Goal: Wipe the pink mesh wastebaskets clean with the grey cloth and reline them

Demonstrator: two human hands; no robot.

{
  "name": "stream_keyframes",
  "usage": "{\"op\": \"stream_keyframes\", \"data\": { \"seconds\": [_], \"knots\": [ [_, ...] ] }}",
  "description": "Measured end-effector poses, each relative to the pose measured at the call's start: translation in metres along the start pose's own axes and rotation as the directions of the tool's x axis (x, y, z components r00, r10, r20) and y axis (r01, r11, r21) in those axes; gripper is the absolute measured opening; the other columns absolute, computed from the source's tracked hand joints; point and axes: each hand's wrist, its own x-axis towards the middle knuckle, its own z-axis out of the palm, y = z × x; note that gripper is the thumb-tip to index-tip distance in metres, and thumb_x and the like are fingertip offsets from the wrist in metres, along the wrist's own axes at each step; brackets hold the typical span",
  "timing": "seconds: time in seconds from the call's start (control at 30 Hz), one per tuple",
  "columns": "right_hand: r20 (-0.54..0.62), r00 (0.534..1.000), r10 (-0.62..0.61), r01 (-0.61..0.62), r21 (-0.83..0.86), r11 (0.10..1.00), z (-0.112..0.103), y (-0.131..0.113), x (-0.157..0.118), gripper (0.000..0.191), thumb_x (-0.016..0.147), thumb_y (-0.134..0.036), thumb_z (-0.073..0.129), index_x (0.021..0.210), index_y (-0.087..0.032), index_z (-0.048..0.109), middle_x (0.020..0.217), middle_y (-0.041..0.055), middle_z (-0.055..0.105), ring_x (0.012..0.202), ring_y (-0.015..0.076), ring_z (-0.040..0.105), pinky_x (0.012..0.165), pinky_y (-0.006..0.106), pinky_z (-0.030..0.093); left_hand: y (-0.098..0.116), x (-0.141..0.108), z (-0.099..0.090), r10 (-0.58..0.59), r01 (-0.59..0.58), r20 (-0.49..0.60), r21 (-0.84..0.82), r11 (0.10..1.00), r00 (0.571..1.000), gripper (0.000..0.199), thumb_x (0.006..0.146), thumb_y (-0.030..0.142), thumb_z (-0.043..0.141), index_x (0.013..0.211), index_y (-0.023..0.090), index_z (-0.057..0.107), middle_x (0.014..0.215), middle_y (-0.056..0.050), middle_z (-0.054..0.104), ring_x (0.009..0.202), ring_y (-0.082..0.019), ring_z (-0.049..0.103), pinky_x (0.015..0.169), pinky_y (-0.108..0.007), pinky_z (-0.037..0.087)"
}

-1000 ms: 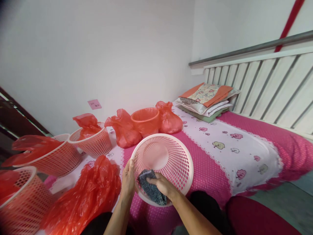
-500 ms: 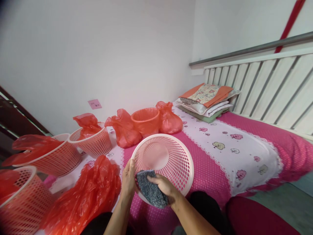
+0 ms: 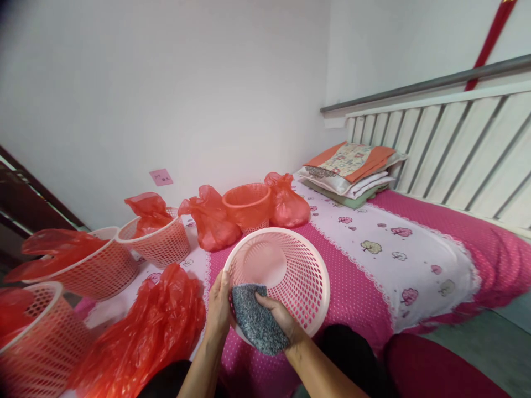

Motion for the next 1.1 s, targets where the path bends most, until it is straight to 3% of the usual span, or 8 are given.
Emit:
{"op": "stream_keyframes", "data": {
  "seconds": [0.13, 0.3, 0.4, 0.5, 0.6, 0.73, 0.93, 1.1],
  "knots": [
    [0.044, 0.999, 0.017, -0.019, 0.037, 0.999, 0.008, -0.017, -0.004, 0.039, 0.08, -0.053, 0.077, 0.099, -0.019, 0.074, 0.104, 0.0122, 0.081, 0.116, 0.0321, 0.073, 0.103, 0.049, 0.057, 0.0, 0.0, -0.001, 0.022, -0.022, 0.001, 0.012, 1.0, 1.0, 0.06, 0.091, 0.067, 0.06, 0.121, 0.019, 0.076, 0.123, -0.011, 0.08, 0.114, -0.031, 0.072, 0.101, -0.043, 0.055],
    [-0.157, 0.955, -0.252, 0.234, -0.125, 0.964, 0.02, -0.088, -0.035, 0.035, 0.084, -0.053, 0.076, 0.096, -0.02, 0.075, 0.094, 0.0099, 0.082, 0.107, 0.0316, 0.076, 0.098, 0.049, 0.057, -0.005, 0.004, -0.004, 0.057, -0.057, 0.0, 0.047, 0.997, 0.998, 0.059, 0.094, 0.067, 0.057, 0.123, 0.02, 0.076, 0.127, -0.012, 0.078, 0.12, -0.031, 0.07, 0.105, -0.044, 0.053],
    [-0.322, 0.773, -0.547, 0.365, -0.479, 0.798, 0.028, -0.129, -0.061, 0.043, 0.082, -0.055, 0.079, 0.108, -0.022, 0.075, 0.095, 0.0066, 0.082, 0.097, 0.0303, 0.077, 0.092, 0.045, 0.058, -0.008, 0.006, -0.004, 0.063, -0.063, 0.011, 0.035, 0.997, 0.998, 0.058, 0.095, 0.066, 0.057, 0.127, 0.021, 0.075, 0.132, -0.011, 0.076, 0.127, -0.031, 0.067, 0.11, -0.045, 0.05],
    [-0.316, 0.578, -0.753, 0.217, -0.829, 0.514, 0.029, -0.15, -0.081, 0.045, 0.083, -0.06, 0.075, 0.103, -0.019, 0.077, 0.089, 0.0071, 0.081, 0.095, 0.0308, 0.075, 0.087, 0.04, 0.057, -0.006, 0.008, -0.003, 0.051, -0.052, 0.026, 0.024, 0.998, 0.998, 0.059, 0.095, 0.065, 0.057, 0.13, 0.021, 0.074, 0.135, -0.012, 0.075, 0.131, -0.032, 0.065, 0.113, -0.046, 0.049],
    [-0.222, 0.483, -0.847, 0.074, -0.953, 0.292, 0.013, -0.15, -0.084, 0.044, 0.083, -0.061, 0.068, 0.096, -0.019, 0.075, 0.087, 0.0084, 0.079, 0.09, 0.0307, 0.073, 0.083, 0.041, 0.056, -0.005, 0.009, -0.003, 0.052, -0.053, 0.028, 0.022, 0.998, 0.998, 0.059, 0.095, 0.065, 0.058, 0.13, 0.02, 0.074, 0.134, -0.012, 0.076, 0.131, -0.032, 0.066, 0.113, -0.046, 0.049],
    [-0.12, 0.325, -0.938, 0.037, -0.989, 0.14, -0.02, -0.141, -0.072, 0.052, 0.081, -0.058, 0.062, 0.116, -0.019, 0.069, 0.121, 0.0131, 0.075, 0.113, 0.0315, 0.069, 0.102, 0.045, 0.052, -0.009, 0.014, -0.005, 0.068, -0.068, -0.004, 0.052, 0.996, 0.998, 0.062, 0.093, 0.067, 0.06, 0.129, 0.019, 0.074, 0.133, -0.013, 0.076, 0.132, -0.034, 0.065, 0.115, -0.048, 0.047],
    [-0.274, 0.433, -0.859, -0.08, -0.961, 0.266, -0.041, -0.136, -0.067, 0.038, 0.079, -0.06, 0.06, 0.082, -0.023, 0.07, 0.085, 0.0108, 0.079, 0.084, 0.0314, 0.072, 0.077, 0.04, 0.056, -0.007, 0.014, -0.016, 0.039, -0.053, 0.139, 0.103, 0.993, 0.99, 0.061, 0.089, 0.059, 0.071, 0.135, 0.019, 0.07, 0.14, -0.015, 0.072, 0.137, -0.035, 0.061, 0.12, -0.052, 0.042],
    [-0.254, 0.401, -0.88, -0.076, -0.967, 0.245, -0.041, -0.135, -0.067, 0.042, 0.079, -0.064, 0.059, 0.076, -0.023, 0.069, 0.076, 0.0085, 0.078, 0.074, 0.0287, 0.07, 0.068, 0.037, 0.052, 0.0, 0.008, -0.039, -0.076, 0.002, 0.348, 0.209, 0.978, 0.934, 0.066, 0.083, 0.045, 0.081, 0.142, 0.021, 0.062, 0.143, -0.017, 0.069, 0.135, -0.036, 0.062, 0.117, -0.054, 0.045]
  ]
}}
